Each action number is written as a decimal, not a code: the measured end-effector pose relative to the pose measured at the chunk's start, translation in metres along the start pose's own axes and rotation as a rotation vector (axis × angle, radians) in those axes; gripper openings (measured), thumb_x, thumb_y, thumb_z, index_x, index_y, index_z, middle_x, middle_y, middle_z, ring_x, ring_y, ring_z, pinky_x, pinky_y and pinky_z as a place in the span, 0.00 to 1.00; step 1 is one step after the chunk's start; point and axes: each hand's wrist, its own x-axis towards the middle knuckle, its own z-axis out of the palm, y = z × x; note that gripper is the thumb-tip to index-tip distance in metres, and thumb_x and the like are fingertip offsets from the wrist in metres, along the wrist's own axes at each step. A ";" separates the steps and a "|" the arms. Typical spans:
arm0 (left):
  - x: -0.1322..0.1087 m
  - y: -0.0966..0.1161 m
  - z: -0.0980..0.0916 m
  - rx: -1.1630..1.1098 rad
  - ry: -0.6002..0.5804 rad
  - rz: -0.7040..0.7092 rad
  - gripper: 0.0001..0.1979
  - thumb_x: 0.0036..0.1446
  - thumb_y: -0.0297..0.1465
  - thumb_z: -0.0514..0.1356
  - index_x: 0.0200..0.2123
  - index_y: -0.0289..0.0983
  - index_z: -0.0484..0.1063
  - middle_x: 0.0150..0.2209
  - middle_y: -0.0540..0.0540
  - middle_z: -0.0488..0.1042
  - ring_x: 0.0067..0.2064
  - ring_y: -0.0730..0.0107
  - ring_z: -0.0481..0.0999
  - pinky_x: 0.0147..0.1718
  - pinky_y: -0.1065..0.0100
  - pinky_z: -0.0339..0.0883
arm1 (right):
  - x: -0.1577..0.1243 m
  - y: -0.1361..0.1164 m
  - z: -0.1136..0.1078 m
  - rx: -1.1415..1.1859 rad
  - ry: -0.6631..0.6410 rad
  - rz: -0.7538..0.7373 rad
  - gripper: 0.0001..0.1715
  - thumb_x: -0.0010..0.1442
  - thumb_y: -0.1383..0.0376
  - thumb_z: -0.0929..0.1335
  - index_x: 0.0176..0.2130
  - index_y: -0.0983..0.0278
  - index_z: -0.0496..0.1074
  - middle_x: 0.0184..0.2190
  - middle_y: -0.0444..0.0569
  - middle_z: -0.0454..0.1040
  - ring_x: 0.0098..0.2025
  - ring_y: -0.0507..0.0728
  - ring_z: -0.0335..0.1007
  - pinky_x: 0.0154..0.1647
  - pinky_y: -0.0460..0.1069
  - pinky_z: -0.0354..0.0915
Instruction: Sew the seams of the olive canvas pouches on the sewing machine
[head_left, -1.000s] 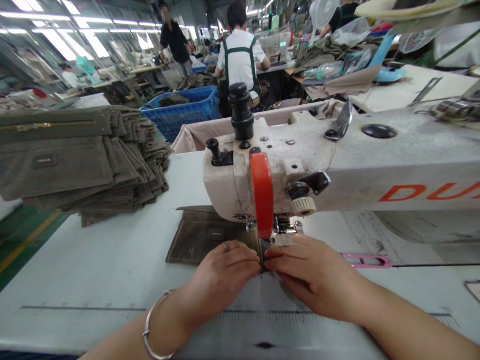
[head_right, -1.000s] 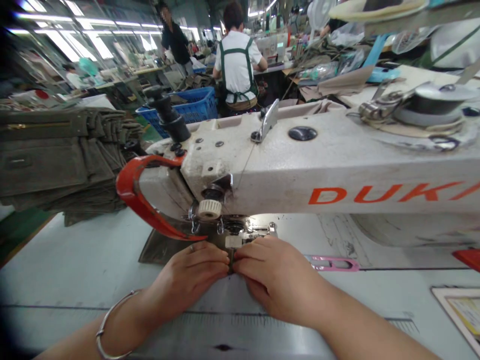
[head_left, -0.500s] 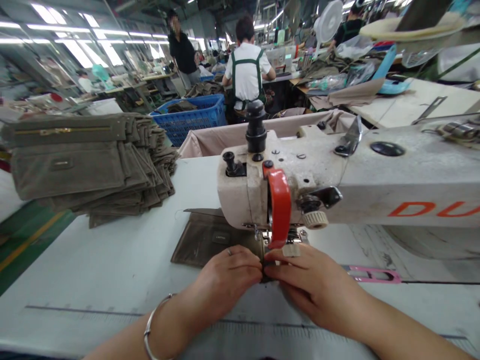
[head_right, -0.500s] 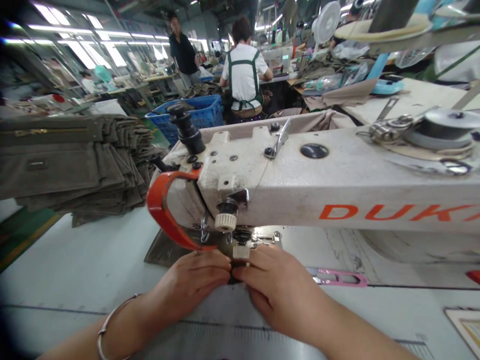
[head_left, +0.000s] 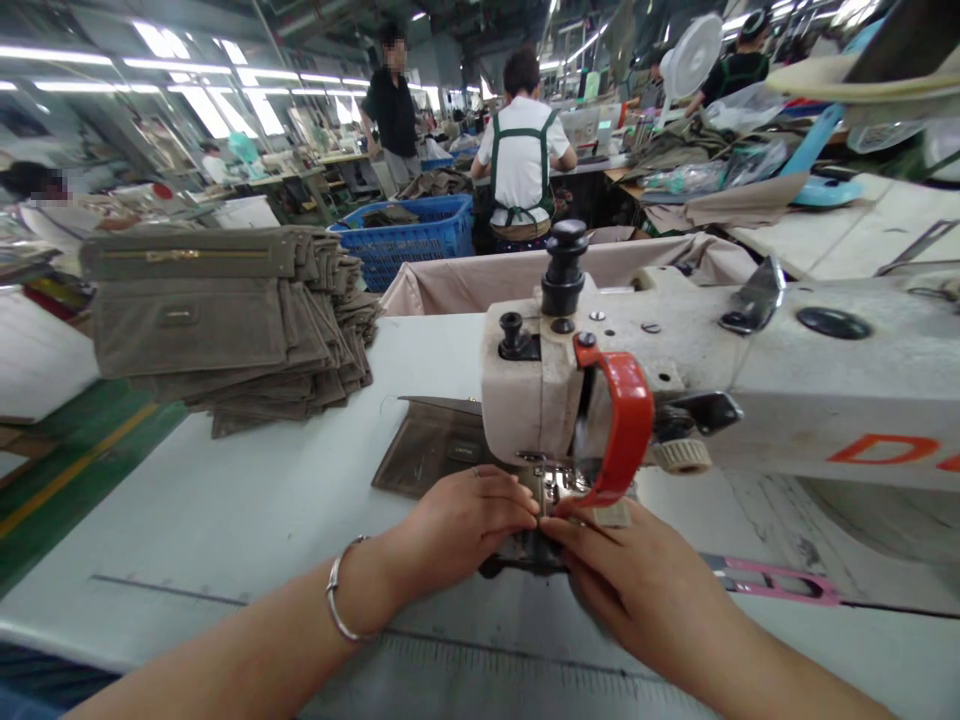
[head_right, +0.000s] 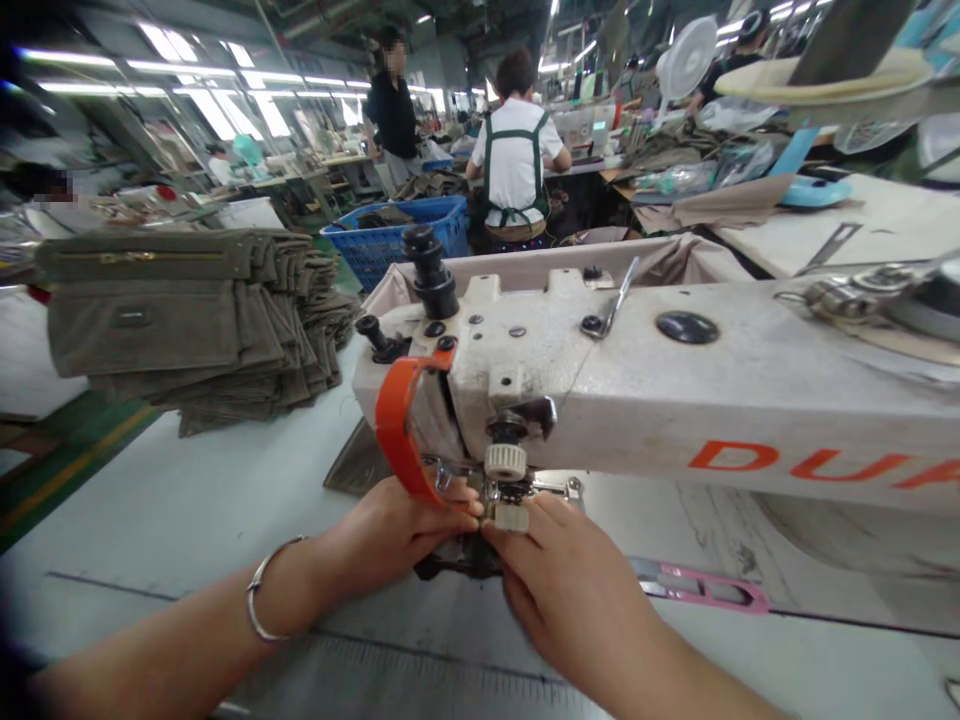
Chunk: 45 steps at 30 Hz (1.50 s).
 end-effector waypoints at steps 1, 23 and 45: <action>0.002 -0.003 0.000 -0.004 0.020 0.008 0.09 0.66 0.27 0.55 0.43 0.39 0.75 0.45 0.50 0.78 0.49 0.71 0.76 0.54 0.66 0.68 | 0.000 0.000 0.001 -0.026 0.003 0.022 0.22 0.61 0.72 0.62 0.54 0.62 0.68 0.51 0.56 0.70 0.51 0.65 0.66 0.49 0.64 0.68; 0.016 -0.041 0.013 0.029 0.065 -0.135 0.08 0.64 0.30 0.58 0.42 0.40 0.77 0.46 0.48 0.77 0.50 0.65 0.74 0.50 0.62 0.70 | 0.004 0.003 0.005 -0.125 0.003 0.082 0.20 0.62 0.68 0.61 0.52 0.63 0.69 0.45 0.56 0.73 0.43 0.63 0.70 0.42 0.60 0.71; 0.011 0.021 -0.020 0.129 -0.101 -0.238 0.12 0.59 0.23 0.58 0.46 0.37 0.74 0.50 0.44 0.75 0.52 0.63 0.73 0.54 0.61 0.67 | 0.003 0.002 0.006 -0.083 0.039 0.070 0.19 0.64 0.68 0.60 0.52 0.63 0.70 0.43 0.56 0.72 0.44 0.62 0.70 0.43 0.58 0.70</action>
